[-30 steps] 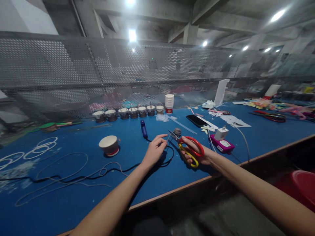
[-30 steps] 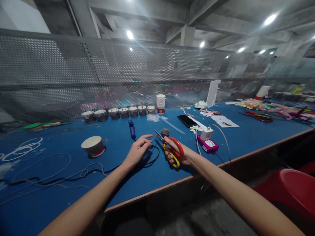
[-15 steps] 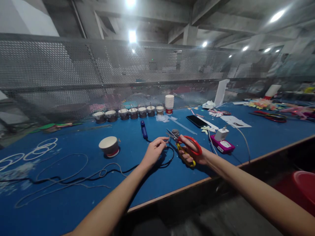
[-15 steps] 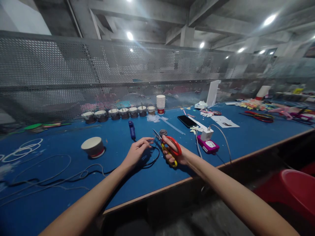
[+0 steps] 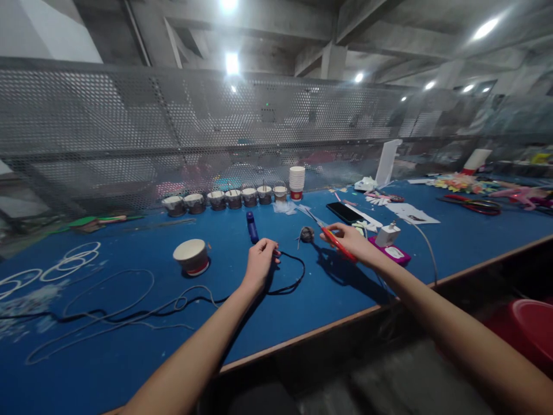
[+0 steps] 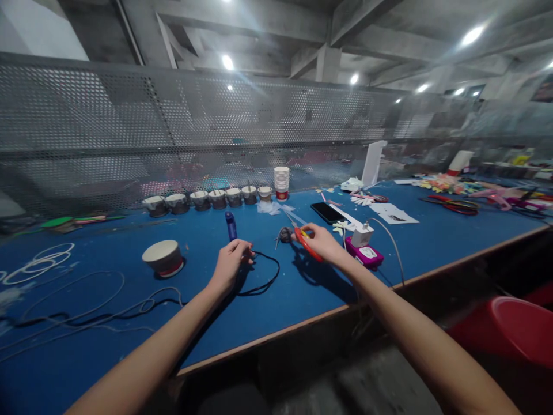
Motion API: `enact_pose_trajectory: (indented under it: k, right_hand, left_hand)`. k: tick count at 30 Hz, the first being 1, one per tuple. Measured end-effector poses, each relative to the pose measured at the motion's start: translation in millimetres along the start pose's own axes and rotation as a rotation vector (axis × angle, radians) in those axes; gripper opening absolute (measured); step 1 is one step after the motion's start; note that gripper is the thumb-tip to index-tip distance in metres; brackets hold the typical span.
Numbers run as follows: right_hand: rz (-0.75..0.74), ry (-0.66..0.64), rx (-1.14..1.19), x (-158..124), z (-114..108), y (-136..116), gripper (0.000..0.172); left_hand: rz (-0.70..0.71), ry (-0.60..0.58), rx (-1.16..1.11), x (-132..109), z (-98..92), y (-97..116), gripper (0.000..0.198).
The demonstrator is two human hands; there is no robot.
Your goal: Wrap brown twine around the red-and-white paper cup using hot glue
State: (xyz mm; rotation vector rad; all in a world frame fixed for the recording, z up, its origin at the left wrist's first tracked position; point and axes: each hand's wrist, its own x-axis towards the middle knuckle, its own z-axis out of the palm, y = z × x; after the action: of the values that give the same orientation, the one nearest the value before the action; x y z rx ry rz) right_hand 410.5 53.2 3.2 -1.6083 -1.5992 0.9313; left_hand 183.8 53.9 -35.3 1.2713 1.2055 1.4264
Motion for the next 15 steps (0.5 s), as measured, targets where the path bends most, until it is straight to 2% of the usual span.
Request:
enact_pose_trajectory:
  k: [3, 6, 10, 15]
  right_hand:
    - [-0.026, 0.114, -0.276, 26.3, -5.6, 2.9, 0.033]
    - [-0.020, 0.139, -0.480, 47.7, 0.1, 6.1, 0.035]
    - [-0.016, 0.087, -0.667, 64.2, 14.2, 10.7, 0.030]
    - [-0.037, 0.016, -0.776, 71.2, 24.8, 15.0, 0.029]
  left_hand:
    - [-0.018, 0.022, -0.025, -0.4, -0.5, 1.6, 0.017]
    - [-0.018, 0.037, -0.045, -1.3, -1.5, 3.6, 0.018]
    - [-0.016, 0.044, -0.060, -0.6, -4.2, 4.8, 0.020]
    - [-0.032, 0.043, -0.067, 0.6, -6.3, 5.8, 0.021]
